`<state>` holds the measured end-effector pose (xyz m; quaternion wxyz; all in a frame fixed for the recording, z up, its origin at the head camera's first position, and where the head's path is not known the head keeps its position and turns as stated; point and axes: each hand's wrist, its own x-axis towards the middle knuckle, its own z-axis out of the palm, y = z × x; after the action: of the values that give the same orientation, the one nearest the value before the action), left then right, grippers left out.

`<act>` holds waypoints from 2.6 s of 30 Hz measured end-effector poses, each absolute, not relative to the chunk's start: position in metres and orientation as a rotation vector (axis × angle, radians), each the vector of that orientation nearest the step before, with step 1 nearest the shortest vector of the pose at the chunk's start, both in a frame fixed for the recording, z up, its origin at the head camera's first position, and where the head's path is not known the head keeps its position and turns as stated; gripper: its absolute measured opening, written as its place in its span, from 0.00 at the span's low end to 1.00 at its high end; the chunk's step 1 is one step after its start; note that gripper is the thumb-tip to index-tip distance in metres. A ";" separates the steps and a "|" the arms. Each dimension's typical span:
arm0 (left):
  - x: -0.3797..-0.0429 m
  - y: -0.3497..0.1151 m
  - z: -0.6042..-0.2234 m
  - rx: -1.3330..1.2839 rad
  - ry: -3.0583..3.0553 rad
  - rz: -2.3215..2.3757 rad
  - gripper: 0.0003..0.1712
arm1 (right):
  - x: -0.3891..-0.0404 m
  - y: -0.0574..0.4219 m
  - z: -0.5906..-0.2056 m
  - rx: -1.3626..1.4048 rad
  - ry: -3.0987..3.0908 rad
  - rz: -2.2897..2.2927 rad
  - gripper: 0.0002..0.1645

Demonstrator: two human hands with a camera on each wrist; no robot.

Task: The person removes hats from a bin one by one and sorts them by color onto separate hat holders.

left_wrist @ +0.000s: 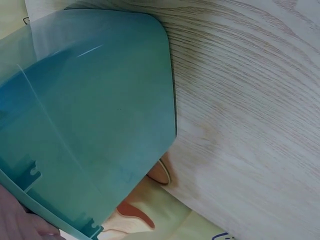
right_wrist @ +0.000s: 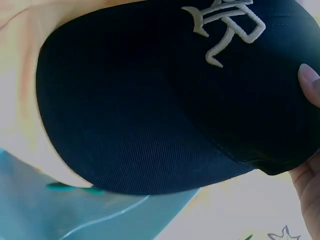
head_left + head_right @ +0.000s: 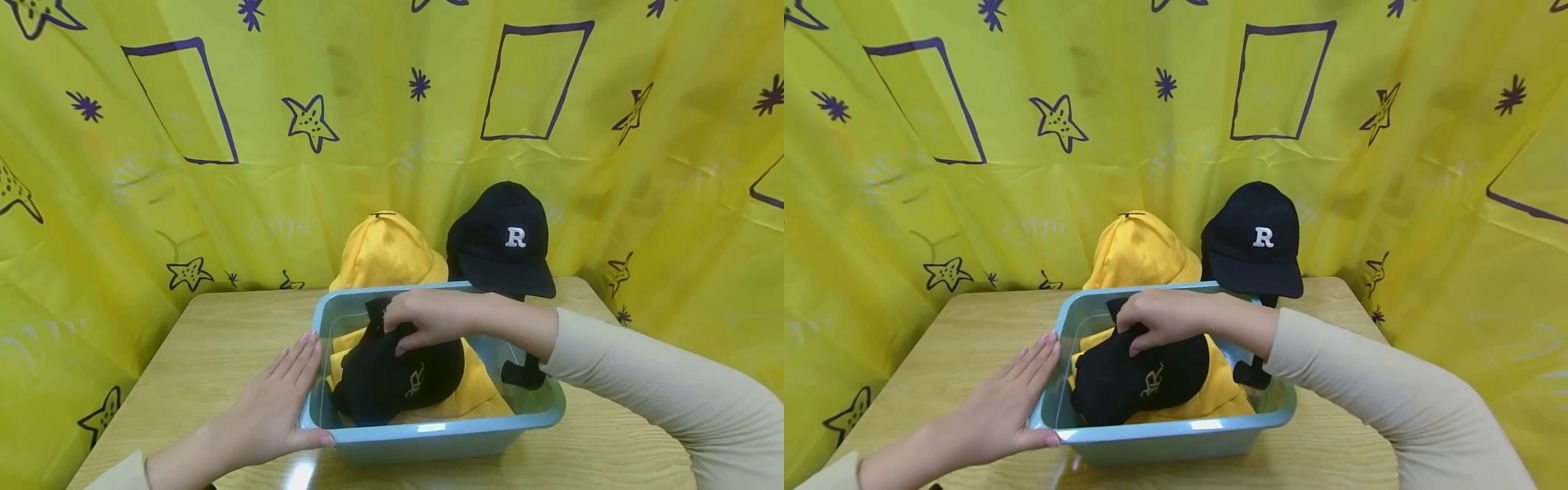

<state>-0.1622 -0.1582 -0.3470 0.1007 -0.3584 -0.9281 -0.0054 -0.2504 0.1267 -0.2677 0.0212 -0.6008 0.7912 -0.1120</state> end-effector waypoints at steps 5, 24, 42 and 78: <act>-0.160 -0.158 -0.347 -1.049 -2.730 -0.001 0.62 | -0.247 0.139 -0.266 -1.878 2.493 -0.413 0.10; -0.156 -0.163 -0.354 -1.017 -2.606 0.018 0.62 | -0.235 0.178 -0.253 -2.292 2.597 -1.047 0.08; -0.159 -0.158 -0.350 -1.026 -2.625 0.058 0.62 | -0.223 0.213 -0.229 -2.226 2.844 -1.407 0.18; -0.239 -0.010 -0.270 -1.455 -1.627 0.083 0.34 | -0.202 0.241 -0.185 -1.526 3.124 -1.943 0.10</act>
<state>-0.2388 -0.0096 -0.2700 0.4607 -0.5911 -0.6612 0.0337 -0.2016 0.2414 -0.1853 -0.4086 -0.3496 0.7159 -0.4453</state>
